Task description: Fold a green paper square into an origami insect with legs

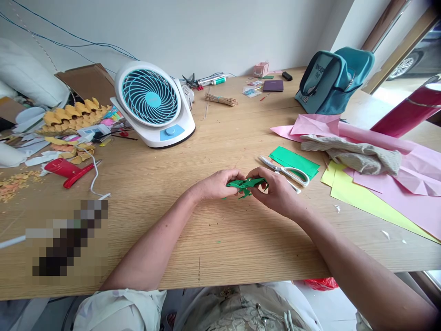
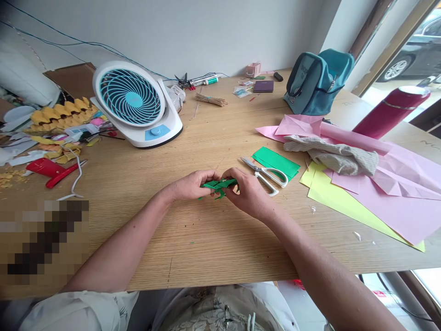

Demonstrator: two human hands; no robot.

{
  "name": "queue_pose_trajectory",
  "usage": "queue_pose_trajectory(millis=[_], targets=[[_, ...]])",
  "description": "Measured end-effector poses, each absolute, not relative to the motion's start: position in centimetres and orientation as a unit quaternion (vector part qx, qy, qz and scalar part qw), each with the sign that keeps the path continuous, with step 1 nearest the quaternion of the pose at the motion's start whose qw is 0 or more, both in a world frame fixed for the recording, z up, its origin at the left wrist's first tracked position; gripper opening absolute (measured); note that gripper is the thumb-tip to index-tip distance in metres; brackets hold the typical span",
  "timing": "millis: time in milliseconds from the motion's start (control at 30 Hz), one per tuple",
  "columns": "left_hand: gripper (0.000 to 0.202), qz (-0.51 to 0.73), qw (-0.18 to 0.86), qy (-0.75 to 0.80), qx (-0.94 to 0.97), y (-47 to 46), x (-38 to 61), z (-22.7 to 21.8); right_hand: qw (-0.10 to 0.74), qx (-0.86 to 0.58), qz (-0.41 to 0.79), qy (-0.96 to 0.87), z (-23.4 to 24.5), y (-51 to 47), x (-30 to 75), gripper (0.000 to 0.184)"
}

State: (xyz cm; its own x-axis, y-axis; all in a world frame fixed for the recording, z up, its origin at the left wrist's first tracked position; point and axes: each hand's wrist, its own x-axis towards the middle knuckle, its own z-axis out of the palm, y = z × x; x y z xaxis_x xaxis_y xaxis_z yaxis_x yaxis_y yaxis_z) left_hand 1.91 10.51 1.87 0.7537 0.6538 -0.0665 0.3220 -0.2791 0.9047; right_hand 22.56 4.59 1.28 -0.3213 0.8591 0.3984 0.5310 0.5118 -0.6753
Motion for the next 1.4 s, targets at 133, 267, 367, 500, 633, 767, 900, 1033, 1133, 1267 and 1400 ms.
queue_pose_trajectory(millis=[133, 267, 367, 500, 633, 767, 900, 1033, 1133, 1267, 1400], targets=[[0.023, 0.17, 0.522, 0.324, 0.771, 10.6, 1.7, 1.7, 0.377, -0.459, 0.223, -0.773, 1.2, 4.7, 22.6, 0.01], [0.03, 0.196, 0.545, 0.312, 0.753, 10.7, 1.6, 1.7, 0.38, -0.479, 0.234, -0.756, 1.3, 4.8, 22.5, 0.008], [0.031, 0.209, 0.526, 0.331, 0.756, 10.7, 1.7, 1.7, 0.385, -0.491, 0.245, -0.742, 1.4, 4.8, 22.4, 0.011], [0.025, 0.22, 0.492, 0.361, 0.761, 10.5, 1.8, 1.7, 0.383, -0.513, 0.263, -0.722, 1.1, 4.9, 22.3, 0.013], [0.023, 0.229, 0.488, 0.379, 0.752, 10.6, 2.0, 1.5, 0.38, -0.53, 0.279, -0.705, 0.9, 5.0, 22.4, 0.012], [0.019, 0.231, 0.52, 0.384, 0.727, 10.6, 2.2, 1.1, 0.378, -0.535, 0.286, -0.699, 0.9, 4.9, 22.4, 0.011], [0.022, 0.23, 0.549, 0.389, 0.703, 10.7, 2.3, 0.8, 0.38, -0.522, 0.284, -0.709, 1.0, 4.9, 22.3, 0.01], [0.026, 0.229, 0.569, 0.381, 0.692, 10.9, 2.3, 0.7, 0.371, -0.522, 0.264, -0.721, 1.1, 4.9, 22.4, 0.006], [0.027, 0.235, 0.57, 0.375, 0.693, 11.0, 2.2, 0.6, 0.37, -0.525, 0.265, -0.719, 1.2, 4.9, 22.5, 0.01], [0.022, 0.229, 0.55, 0.376, 0.71, 10.8, 2.1, 0.7, 0.382, -0.508, 0.28, -0.72, 1.3, 4.8, 22.4, 0.01], [0.02, 0.215, 0.53, 0.392, 0.721, 10.3, 2.3, 1.1, 0.381, -0.494, 0.269, -0.734, 1.5, 4.7, 22.4, 0.01]])
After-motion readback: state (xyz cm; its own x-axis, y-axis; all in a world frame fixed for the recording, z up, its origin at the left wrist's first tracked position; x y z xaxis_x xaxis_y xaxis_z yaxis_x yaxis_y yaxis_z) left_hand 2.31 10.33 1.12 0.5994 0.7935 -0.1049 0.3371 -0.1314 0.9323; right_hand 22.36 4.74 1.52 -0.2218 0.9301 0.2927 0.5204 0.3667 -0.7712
